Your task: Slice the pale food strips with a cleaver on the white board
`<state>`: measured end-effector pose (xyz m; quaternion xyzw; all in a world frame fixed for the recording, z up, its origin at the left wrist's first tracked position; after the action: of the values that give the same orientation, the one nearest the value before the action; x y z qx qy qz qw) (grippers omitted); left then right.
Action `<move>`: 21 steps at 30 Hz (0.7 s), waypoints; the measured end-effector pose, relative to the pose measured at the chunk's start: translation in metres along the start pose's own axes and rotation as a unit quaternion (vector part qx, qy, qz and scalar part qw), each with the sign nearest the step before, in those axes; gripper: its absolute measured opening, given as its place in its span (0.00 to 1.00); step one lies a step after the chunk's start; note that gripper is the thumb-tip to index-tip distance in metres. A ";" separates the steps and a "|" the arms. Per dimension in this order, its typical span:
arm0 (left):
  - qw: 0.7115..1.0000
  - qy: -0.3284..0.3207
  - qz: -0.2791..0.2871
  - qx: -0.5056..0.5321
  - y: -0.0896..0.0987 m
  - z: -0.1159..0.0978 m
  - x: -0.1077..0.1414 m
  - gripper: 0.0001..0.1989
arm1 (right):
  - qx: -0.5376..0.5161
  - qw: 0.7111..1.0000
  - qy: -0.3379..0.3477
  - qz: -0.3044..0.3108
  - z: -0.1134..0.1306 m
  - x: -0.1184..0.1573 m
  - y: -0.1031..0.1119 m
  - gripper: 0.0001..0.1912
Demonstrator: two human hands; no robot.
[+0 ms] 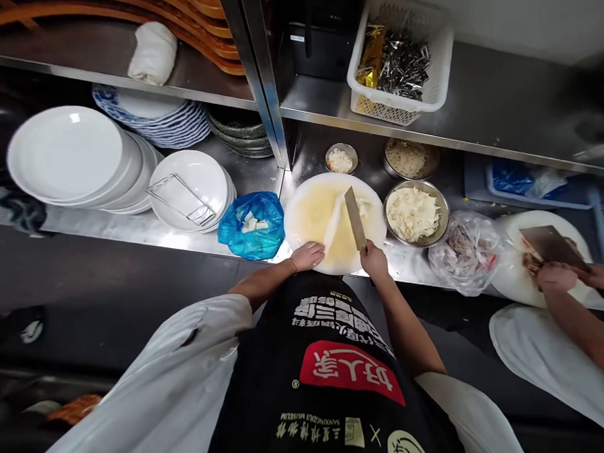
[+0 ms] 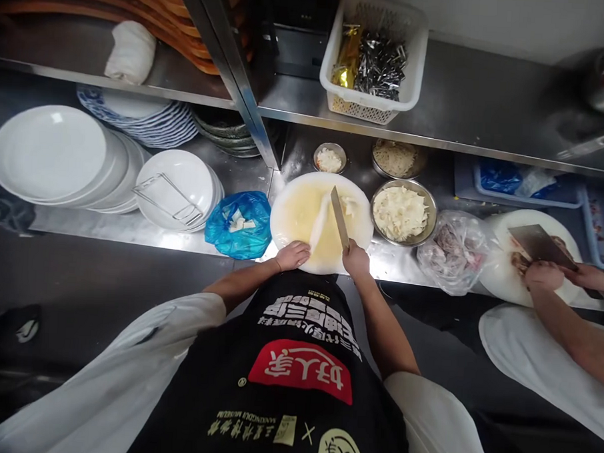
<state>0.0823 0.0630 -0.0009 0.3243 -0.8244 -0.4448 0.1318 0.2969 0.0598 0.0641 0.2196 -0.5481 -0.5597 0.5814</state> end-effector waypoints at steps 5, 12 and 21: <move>1.000 -0.007 -0.001 -0.005 -0.004 0.001 0.002 0.11 | 0.005 0.999 0.022 -0.043 0.015 -0.013 0.004 0.24; 1.000 0.001 0.009 0.002 -0.006 0.004 0.003 0.11 | 0.046 0.999 0.014 0.017 -0.010 -0.007 -0.001 0.15; 0.998 -0.047 -0.016 -0.044 -0.012 0.003 0.006 0.11 | 0.053 0.998 0.004 0.027 -0.008 -0.001 -0.009 0.15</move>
<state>0.0810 0.0562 -0.0130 0.3101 -0.8041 -0.4973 0.0993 0.3005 0.0554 0.0536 0.2370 -0.5804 -0.5130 0.5863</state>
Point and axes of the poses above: each hand's wrist, its own x-axis away from the middle knuckle, its own y-axis out of the back of the hand, z = x × y, the point moved 10 cm from there along -x, towards the middle knuckle, and after that the axes turned 5 degrees about -z, right-handed, at the moved point
